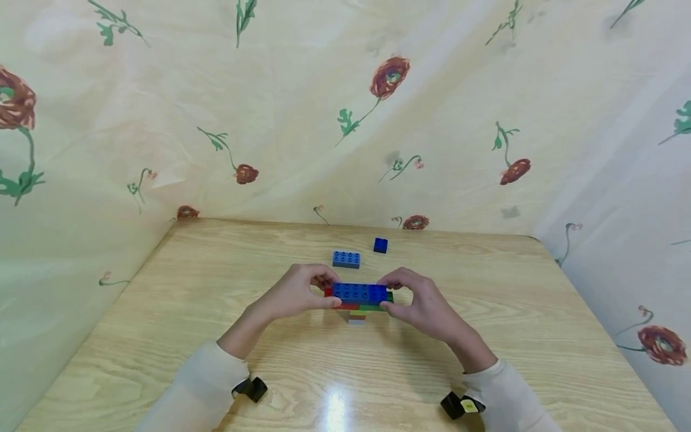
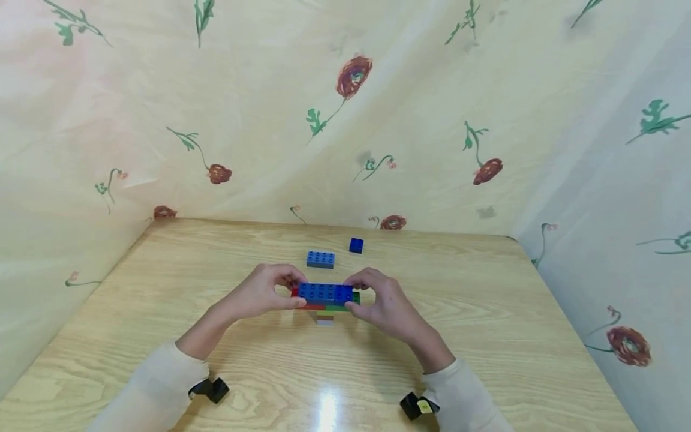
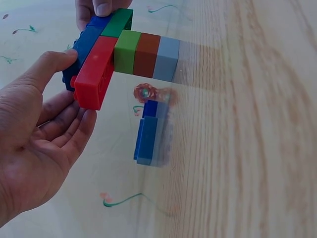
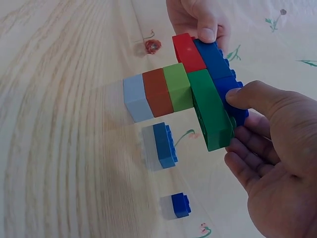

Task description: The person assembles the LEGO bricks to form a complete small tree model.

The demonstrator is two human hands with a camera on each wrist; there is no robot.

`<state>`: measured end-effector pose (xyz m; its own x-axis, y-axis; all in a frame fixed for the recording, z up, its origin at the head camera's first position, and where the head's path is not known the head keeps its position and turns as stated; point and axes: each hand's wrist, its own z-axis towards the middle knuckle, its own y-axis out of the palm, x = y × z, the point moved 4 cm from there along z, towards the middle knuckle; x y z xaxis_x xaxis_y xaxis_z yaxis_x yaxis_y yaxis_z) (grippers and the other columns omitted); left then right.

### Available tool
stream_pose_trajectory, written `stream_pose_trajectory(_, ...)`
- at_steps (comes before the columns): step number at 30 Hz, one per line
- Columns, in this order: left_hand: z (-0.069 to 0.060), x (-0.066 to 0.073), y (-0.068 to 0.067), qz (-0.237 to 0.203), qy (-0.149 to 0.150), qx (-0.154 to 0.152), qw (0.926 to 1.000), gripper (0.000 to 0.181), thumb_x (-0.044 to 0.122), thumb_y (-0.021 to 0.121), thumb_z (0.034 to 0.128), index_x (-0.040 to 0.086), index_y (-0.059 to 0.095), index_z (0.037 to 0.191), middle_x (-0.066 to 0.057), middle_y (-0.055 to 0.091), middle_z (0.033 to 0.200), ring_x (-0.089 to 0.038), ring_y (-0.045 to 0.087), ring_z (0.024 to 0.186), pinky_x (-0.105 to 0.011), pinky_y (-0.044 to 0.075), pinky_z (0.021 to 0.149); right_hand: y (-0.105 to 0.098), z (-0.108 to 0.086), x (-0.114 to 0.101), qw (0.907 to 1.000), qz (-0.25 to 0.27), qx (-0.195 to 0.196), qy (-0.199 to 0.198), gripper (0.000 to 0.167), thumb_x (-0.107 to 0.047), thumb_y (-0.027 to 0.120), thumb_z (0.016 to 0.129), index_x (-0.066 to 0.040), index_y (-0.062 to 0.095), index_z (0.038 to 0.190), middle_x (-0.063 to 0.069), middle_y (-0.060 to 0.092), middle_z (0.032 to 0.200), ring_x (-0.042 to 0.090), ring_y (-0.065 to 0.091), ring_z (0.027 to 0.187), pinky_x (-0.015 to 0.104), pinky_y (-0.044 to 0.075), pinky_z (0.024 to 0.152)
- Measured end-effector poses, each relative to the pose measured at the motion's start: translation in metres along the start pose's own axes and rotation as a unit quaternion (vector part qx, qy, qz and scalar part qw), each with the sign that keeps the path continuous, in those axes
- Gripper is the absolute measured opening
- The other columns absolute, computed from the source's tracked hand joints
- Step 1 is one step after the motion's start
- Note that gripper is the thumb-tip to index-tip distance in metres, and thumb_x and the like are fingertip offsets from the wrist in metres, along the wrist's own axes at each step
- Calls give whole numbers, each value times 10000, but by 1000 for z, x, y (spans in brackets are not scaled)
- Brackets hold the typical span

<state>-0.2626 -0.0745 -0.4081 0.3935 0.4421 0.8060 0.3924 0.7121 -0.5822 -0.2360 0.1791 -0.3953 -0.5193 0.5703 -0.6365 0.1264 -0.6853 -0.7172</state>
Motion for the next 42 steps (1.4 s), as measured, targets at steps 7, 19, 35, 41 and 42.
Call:
stream_pose_trajectory(7,0,-2,1,-13,16,-65,10000,333,313,832,886,156,703,1150,36,710,1051,-123,645,972,-354,570,939,0,1,3,9998,100,-61,147,329,-110,827,874,-173,707,1174,-43,707,1126,157,644,1036,502,573,929)
stream_pose_trajectory(19,18,-3,-22,-58,372,-96,9992,202,327,711,987,188,731,1131,56,731,1008,-146,659,959,-367,551,939,0,0,4,9997,182,-118,133,334,-130,823,882,-177,704,1190,-42,703,1145,161,642,1054,503,570,946)
stream_pose_trajectory(35,78,-36,-40,-239,-20,320,9992,314,210,781,932,38,718,1187,-84,729,1108,-209,662,1006,-367,565,927,-3,-2,1,9998,182,-62,48,339,-113,824,877,-170,703,1188,-42,704,1142,158,642,1050,466,572,940)
stream_pose_trajectory(41,86,-49,-32,-346,-183,276,9989,427,204,779,931,-21,666,1275,-202,690,1238,-260,631,1083,-400,533,993,-3,-2,0,9997,203,-92,69,334,-108,824,875,-161,704,1182,-38,703,1137,172,642,1049,480,569,941)
stream_pose_trajectory(42,87,-52,-31,-334,-234,270,9988,444,203,780,930,-22,655,1291,-212,680,1258,-262,626,1093,-394,530,996,-3,-2,0,9997,196,-92,66,334,-106,824,874,-160,704,1180,-38,703,1135,172,641,1047,478,570,940)
